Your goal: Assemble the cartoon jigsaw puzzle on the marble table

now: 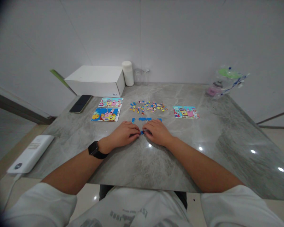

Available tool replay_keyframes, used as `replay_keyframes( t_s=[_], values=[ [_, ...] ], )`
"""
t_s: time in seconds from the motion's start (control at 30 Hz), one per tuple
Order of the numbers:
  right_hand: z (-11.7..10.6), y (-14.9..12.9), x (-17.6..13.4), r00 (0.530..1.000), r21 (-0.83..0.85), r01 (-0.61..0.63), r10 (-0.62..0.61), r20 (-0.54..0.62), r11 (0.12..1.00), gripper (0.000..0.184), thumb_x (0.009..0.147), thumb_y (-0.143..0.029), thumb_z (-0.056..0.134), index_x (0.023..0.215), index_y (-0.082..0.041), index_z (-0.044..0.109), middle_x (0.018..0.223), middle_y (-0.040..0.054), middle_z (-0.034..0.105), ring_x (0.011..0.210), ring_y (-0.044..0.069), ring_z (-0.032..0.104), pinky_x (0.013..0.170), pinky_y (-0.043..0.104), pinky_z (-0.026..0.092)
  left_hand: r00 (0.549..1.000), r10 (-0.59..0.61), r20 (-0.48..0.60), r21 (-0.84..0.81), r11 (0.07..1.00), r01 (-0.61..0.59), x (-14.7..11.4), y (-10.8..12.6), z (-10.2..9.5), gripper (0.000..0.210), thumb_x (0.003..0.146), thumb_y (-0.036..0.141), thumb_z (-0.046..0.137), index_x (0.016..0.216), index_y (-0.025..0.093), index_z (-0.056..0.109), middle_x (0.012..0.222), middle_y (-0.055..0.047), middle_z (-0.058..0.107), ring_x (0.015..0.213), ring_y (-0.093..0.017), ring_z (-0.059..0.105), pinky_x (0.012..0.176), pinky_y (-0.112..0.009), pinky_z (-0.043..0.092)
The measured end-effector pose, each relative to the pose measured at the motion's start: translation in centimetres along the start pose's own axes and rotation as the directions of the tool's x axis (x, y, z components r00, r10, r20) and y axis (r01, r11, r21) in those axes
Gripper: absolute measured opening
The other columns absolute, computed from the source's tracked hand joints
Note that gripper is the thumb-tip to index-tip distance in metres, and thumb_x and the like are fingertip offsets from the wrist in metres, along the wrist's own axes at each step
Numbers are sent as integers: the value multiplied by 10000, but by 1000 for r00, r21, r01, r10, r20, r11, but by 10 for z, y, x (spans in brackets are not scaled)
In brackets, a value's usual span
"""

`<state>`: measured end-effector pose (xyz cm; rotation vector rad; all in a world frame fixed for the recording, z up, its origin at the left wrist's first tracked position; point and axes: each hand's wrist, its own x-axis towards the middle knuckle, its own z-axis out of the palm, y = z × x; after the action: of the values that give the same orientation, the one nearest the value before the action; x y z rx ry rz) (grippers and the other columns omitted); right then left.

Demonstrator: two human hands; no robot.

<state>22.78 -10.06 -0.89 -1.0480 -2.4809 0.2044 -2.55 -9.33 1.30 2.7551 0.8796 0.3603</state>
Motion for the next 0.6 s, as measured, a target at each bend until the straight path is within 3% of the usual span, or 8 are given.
replay_keyframes(
  t_s=[0.23,0.6],
  values=[
    [-1,1,0,992,1,122,-122,28,993,97,958,-213,676,978,-231,769,991,71,757,982,249,655,898,407,433,1000,-12,9,-7,1000,12,0,1,0,198,1037,298,600,1115,240,773,1125,-39,789,1078,-241,675,955,-421,423],
    [0,2,-1,992,5,127,-127,29,992,114,952,-203,677,975,-234,784,984,72,755,974,242,651,895,402,429,1000,-7,8,-6,1000,7,0,2,-1,205,1040,305,600,1062,234,791,1139,-38,789,1078,-239,674,971,-422,425]
  ],
)
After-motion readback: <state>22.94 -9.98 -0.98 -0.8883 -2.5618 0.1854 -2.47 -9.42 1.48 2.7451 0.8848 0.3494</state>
